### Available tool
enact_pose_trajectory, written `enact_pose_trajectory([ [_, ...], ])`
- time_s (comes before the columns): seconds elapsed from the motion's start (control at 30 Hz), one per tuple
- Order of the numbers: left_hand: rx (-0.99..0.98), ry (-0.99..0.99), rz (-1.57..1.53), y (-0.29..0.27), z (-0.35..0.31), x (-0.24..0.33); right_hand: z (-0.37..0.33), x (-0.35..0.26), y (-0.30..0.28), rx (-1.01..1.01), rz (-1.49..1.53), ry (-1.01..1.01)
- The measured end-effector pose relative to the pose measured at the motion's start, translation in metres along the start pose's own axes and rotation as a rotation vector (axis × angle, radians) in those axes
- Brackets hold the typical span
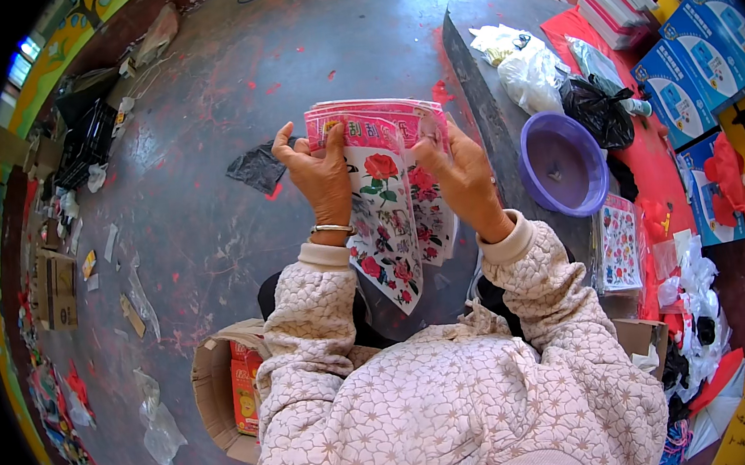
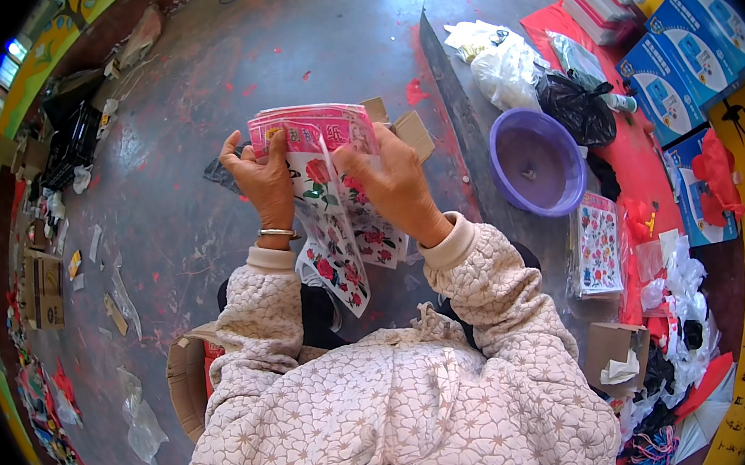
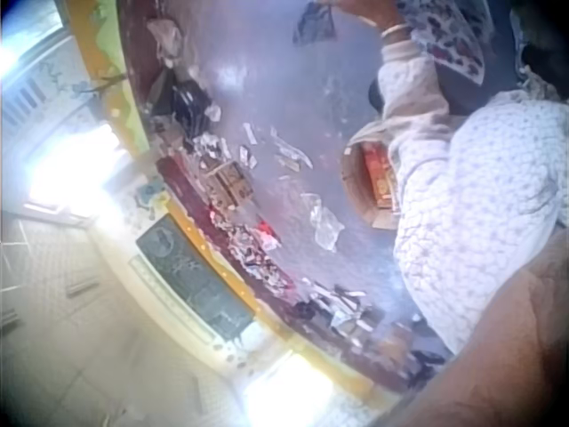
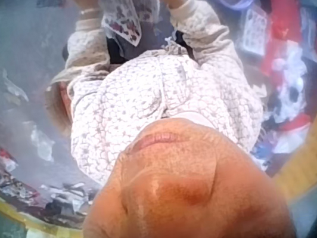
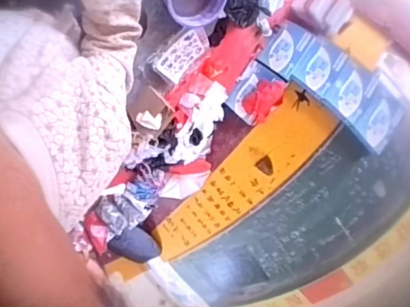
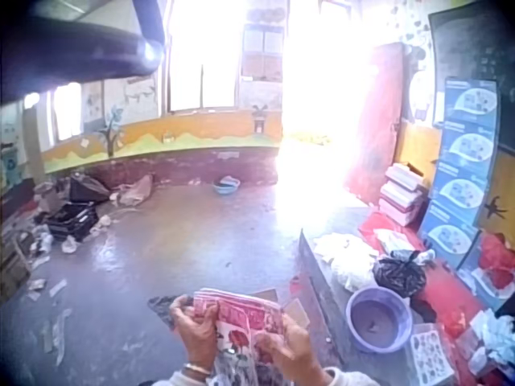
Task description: The person sits on the floor and wipes the surface of decorative paper sheets with a cloth. They handle the sheets one at a time, wiping each side, then place them into a cardboard box. The person repeats this process for several sheets.
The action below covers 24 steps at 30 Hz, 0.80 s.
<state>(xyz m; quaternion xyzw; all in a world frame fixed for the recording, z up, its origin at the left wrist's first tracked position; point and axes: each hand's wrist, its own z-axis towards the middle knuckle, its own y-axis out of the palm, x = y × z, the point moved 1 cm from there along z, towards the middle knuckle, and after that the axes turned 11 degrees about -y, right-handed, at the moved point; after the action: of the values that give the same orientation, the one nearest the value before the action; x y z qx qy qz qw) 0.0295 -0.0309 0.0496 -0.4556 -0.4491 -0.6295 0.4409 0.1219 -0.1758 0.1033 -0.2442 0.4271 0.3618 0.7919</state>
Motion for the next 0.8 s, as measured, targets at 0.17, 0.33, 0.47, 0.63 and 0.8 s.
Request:
enact_pose_trajectory([
  [0.17,0.069,0.067,0.185,-0.001,-0.002,0.003,0.001,0.001,0.004,-0.049,-0.027,-0.068],
  [0.33,0.112,0.071,0.262,-0.007,0.005,-0.004,0.005,-0.008,-0.002,-0.171,0.298,0.007],
  [0.47,0.116,0.032,0.327,-0.005,0.003,0.001,-0.002,-0.004,0.003,-0.137,-0.065,-0.078],
  [0.63,0.101,0.083,0.356,-0.006,-0.001,0.004,-0.005,0.031,0.001,0.062,0.144,0.161],
  [0.8,-0.008,0.064,0.084,0.002,-0.002,0.007,0.003,0.037,-0.011,0.095,0.214,0.165],
])
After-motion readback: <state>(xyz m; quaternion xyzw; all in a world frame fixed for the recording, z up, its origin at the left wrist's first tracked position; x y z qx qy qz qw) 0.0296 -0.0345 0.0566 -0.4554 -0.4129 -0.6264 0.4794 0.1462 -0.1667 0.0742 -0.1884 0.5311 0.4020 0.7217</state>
